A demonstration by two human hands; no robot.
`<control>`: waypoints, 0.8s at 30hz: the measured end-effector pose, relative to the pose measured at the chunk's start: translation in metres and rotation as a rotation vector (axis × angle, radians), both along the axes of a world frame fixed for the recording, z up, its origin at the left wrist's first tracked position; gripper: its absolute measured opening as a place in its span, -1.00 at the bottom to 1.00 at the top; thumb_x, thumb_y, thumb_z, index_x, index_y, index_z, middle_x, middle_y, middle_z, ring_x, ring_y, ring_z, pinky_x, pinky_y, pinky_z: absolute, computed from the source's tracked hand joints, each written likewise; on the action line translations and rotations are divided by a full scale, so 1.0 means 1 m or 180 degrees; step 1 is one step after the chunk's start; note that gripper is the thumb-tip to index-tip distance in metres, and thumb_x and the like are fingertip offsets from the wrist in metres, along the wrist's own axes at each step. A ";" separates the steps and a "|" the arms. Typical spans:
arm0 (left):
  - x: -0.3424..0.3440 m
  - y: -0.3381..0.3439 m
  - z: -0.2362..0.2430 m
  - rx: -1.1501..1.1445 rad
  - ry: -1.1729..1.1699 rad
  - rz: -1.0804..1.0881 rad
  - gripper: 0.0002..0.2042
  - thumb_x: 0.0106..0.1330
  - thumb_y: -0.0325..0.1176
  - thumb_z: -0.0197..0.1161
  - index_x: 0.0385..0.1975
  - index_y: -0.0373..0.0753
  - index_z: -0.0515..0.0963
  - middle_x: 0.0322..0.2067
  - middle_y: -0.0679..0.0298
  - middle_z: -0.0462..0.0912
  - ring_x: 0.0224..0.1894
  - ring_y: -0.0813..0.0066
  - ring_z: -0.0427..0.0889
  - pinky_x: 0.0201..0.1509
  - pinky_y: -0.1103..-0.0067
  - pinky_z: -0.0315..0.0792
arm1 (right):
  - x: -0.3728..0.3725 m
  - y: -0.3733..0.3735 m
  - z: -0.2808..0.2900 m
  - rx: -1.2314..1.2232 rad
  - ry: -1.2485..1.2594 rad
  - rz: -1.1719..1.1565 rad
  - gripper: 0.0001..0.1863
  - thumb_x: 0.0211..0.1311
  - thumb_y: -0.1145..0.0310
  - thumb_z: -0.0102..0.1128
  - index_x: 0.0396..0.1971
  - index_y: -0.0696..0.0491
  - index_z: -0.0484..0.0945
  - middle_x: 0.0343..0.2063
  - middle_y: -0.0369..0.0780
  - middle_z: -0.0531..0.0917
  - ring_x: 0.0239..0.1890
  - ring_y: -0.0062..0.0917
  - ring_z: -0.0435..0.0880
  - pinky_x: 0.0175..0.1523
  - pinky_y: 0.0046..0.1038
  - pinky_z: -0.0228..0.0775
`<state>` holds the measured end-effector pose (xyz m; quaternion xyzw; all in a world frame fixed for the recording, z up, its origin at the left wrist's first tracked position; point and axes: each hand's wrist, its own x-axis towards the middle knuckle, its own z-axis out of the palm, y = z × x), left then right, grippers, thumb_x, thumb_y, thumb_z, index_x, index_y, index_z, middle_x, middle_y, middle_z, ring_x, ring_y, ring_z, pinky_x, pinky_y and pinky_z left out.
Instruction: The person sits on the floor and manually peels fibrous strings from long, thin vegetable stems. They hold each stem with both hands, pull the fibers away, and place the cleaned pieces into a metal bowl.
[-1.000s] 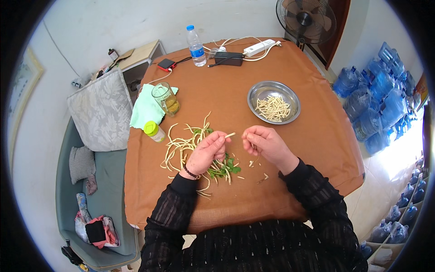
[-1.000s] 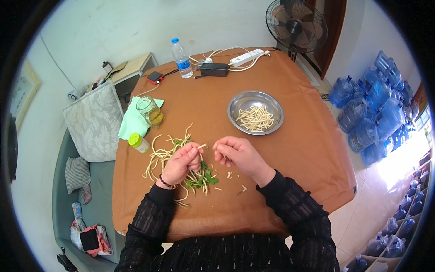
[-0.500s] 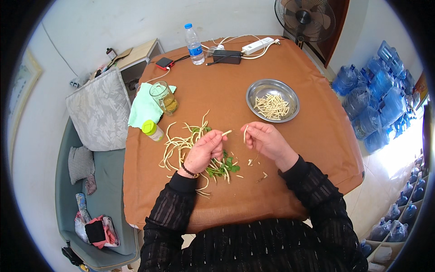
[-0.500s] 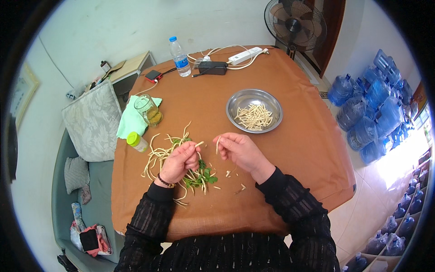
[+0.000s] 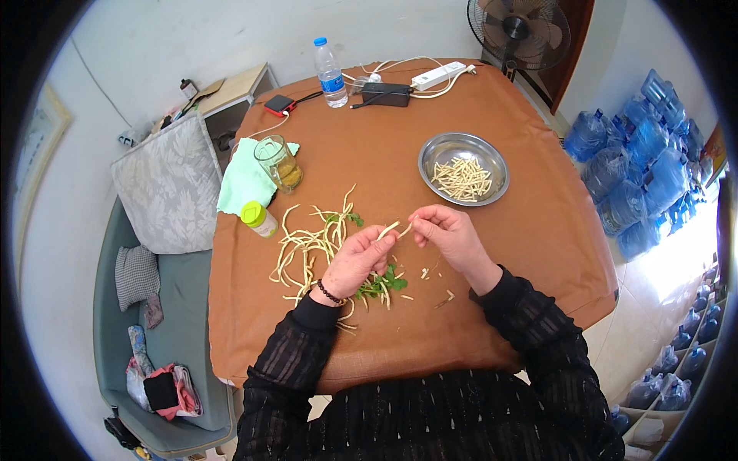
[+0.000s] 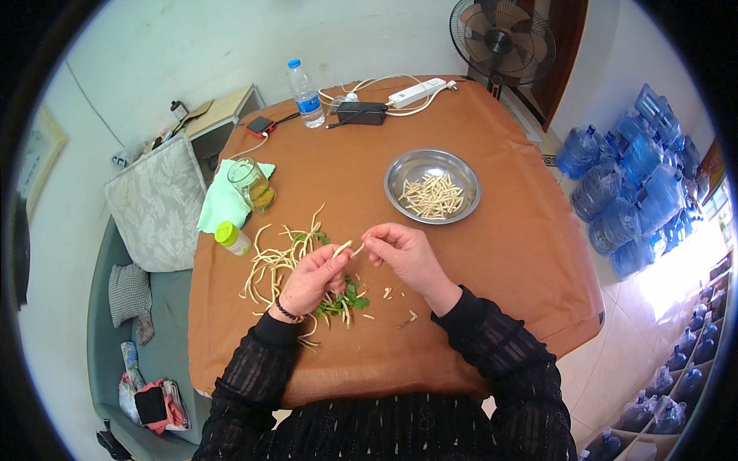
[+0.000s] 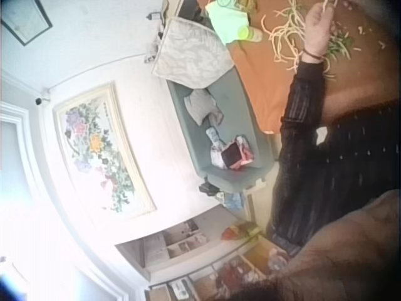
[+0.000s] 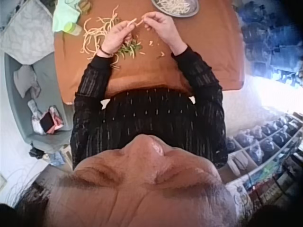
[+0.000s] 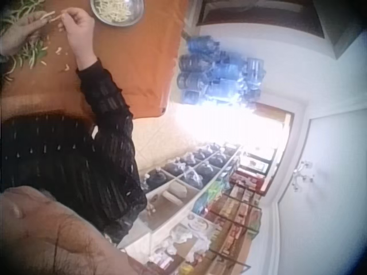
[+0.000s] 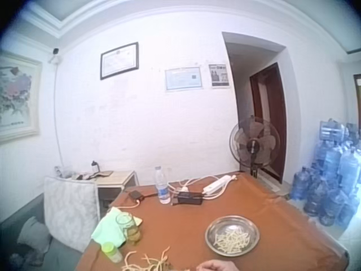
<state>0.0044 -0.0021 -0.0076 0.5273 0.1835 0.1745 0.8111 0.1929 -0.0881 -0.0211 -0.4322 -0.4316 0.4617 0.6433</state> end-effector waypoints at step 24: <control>0.003 -0.001 -0.012 0.1183 0.0027 0.0541 -0.84 0.44 -0.38 -0.02 -0.11 -0.28 0.40 -0.49 0.44 0.34 -0.46 0.69 0.30 -0.36 0.71 0.29 | 0.030 0.005 -0.006 -0.0152 0.1723 -0.0339 -0.76 0.40 0.26 -0.01 -0.18 0.13 0.48 -0.46 -0.34 0.55 -0.55 -0.73 0.41 -0.48 -0.69 0.26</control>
